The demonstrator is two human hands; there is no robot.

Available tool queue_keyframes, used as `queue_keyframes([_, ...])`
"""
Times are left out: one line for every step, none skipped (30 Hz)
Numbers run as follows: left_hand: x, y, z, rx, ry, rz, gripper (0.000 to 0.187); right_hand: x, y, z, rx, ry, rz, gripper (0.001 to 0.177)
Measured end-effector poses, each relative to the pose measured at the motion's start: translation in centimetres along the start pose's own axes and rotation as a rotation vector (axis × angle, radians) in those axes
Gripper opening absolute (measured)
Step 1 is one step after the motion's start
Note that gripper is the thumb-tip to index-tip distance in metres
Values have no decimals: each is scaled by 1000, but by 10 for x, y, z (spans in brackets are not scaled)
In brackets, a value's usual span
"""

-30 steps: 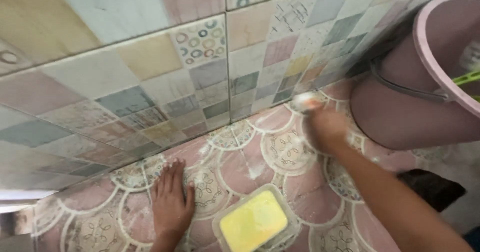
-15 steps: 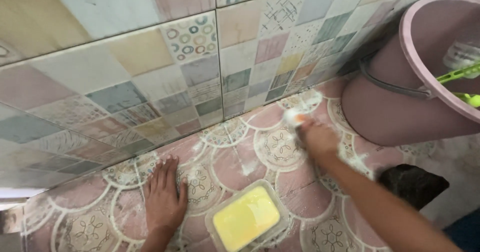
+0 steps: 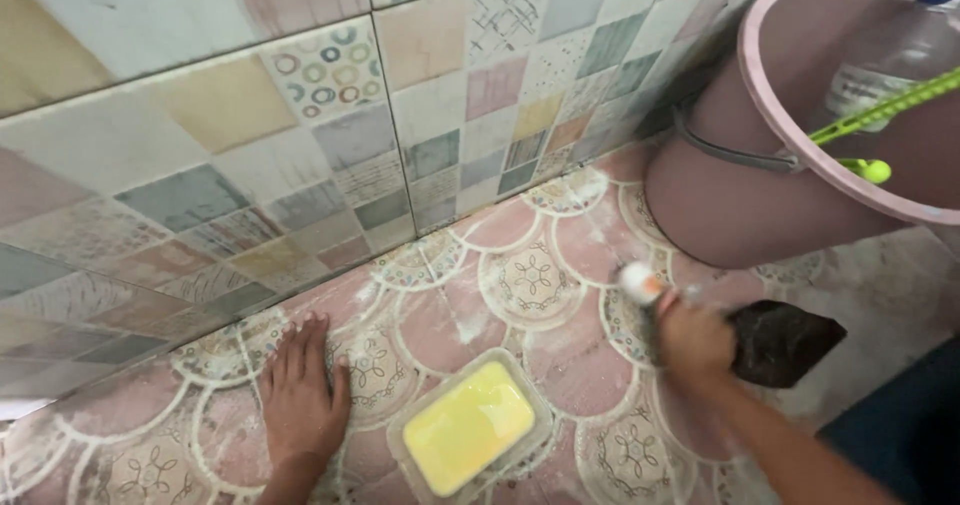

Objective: Cleaning a squat toilet and a large water barrel in a bathroom using a brush, soap, and water hose.

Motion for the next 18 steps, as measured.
queue_keyframes([1, 0, -2, -2, -3, -3, 60, 4, 1, 7, -4, -3, -2, 42])
queue_keyframes([1, 0, -1, 9, -11, -12, 60, 9, 4, 17, -146, 13, 163, 47])
queue_keyframes([1, 1, 0, 21, -20, -21, 60, 14, 7, 28, -287, 30, 328, 54])
queue_keyframes([1, 0, 0, 17, -24, -25, 60, 30, -21, 13, -293, 28, 326, 54])
queue_keyframes([0, -1, 0, 9, -17, -10, 60, 45, -52, 0, -152, -5, 427, 48])
queue_keyframes([-2, -2, 0, 4, -9, 5, 61, 60, -81, -12, -9, -37, 525, 43])
queue_keyframes([-1, 0, 0, 2, -11, 0, 61, 52, -94, -21, -13, -37, 521, 43])
queue_keyframes([0, 1, -1, 14, -24, -10, 61, 43, -108, -32, 177, -38, 416, 38])
queue_keyframes([2, 2, -2, 26, -36, -21, 62, 33, -122, -43, 366, -39, 308, 33])
queue_keyframes([0, 2, -1, 15, -41, -16, 62, 30, -108, -38, 357, -42, 317, 33])
queue_keyframes([-2, 1, 0, 11, -37, -12, 61, 27, -94, -33, 365, -14, 234, 33])
queue_keyframes([-4, -1, 0, 14, -29, -8, 60, 24, -80, -26, 380, 16, 147, 34])
queue_keyframes([-2, -2, 1, 11, -31, -4, 60, 33, -65, -23, 379, 15, 152, 34])
queue_keyframes([-1, -1, 0, 16, -42, 1, 60, 43, -45, -21, 183, 18, 195, 34])
queue_keyframes([0, 0, -1, 21, -53, 6, 61, 53, -25, -19, -14, 25, 235, 35])
queue_keyframes([0, -1, -2, 18, -54, 1, 61, 21, -22, -11, -19, 26, 232, 35])
queue_keyframes([1, -2, -2, 21, -45, 2, 61, -9, -19, -4, -75, 133, 278, 38])
queue_keyframes([0, 0, -2, 22, -36, -1, 62, -38, -12, 3, -137, 241, 321, 49])
Point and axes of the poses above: each hand's wrist, its own z-axis towards the middle knuckle, its own x-axis out of the back of the hand, y = z × x, the point moved 1 cm from there along z, towards the middle knuckle, and after that the axes turned 13 degrees about x, right-handed, at the moved point
